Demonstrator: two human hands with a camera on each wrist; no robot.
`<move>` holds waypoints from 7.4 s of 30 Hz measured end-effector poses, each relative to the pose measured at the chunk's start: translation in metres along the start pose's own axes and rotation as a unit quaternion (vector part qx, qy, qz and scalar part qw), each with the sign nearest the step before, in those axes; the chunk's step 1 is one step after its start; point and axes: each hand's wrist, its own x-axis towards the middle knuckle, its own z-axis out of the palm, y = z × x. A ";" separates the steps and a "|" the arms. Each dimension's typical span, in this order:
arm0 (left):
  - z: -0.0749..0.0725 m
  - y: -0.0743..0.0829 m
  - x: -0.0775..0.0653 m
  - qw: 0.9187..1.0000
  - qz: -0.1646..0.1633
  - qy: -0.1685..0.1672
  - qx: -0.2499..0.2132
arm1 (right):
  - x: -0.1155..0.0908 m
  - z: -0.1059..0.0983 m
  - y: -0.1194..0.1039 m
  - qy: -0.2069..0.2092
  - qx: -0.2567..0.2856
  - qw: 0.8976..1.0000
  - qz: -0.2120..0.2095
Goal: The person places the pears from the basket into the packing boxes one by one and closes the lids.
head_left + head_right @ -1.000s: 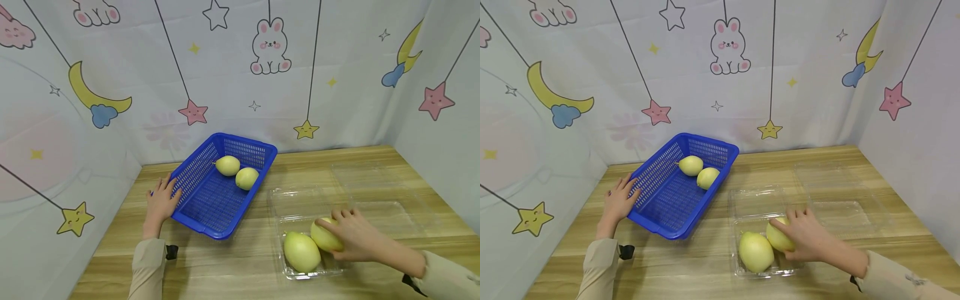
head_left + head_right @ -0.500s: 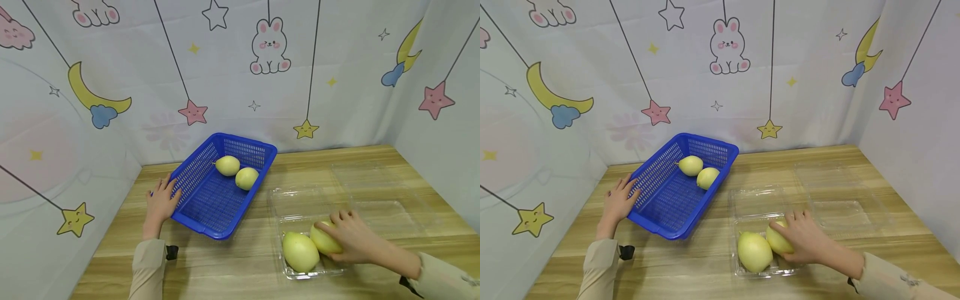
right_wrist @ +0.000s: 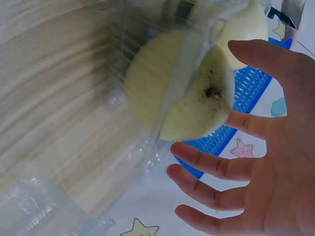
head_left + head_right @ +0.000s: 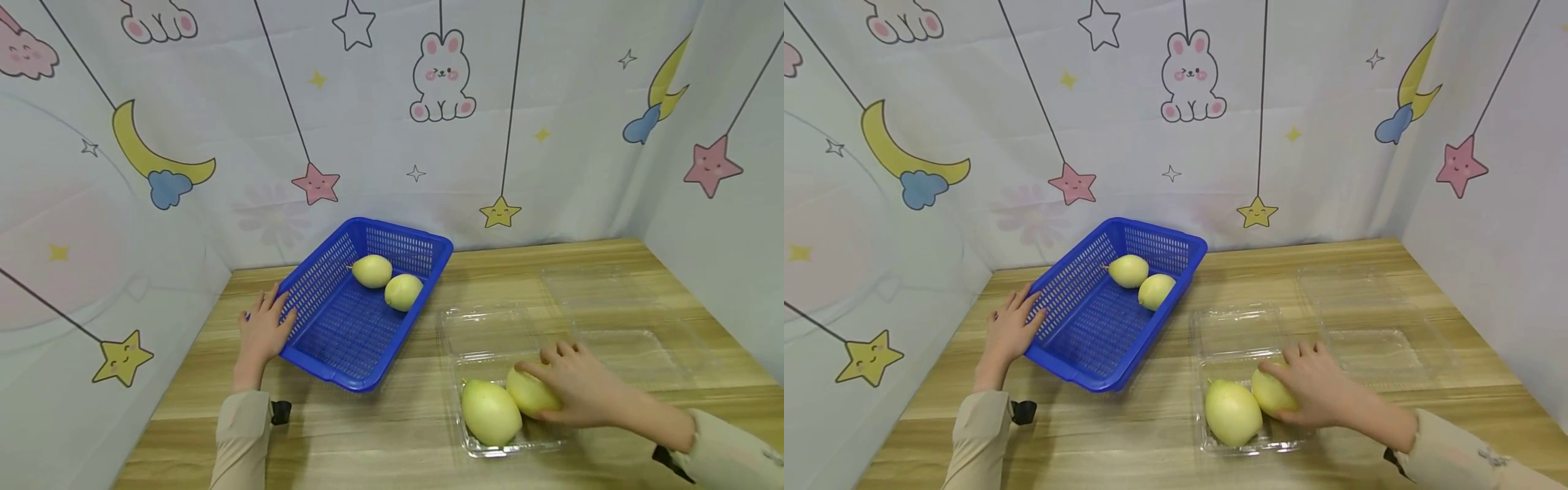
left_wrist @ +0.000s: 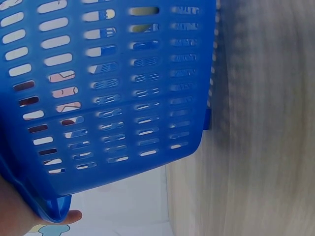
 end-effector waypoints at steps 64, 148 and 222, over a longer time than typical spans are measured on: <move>-0.021 0.196 -0.073 0.856 0.267 0.144 -0.419 | 0.017 -0.004 0.070 -0.109 0.441 0.864 0.215; 0.060 0.238 -0.077 0.679 -0.103 -0.197 -0.700 | -0.012 0.005 0.070 -0.038 0.843 0.497 0.201; 0.064 0.217 -0.122 0.706 -0.093 -0.321 -0.625 | -0.094 0.025 0.027 -0.204 0.868 0.400 0.213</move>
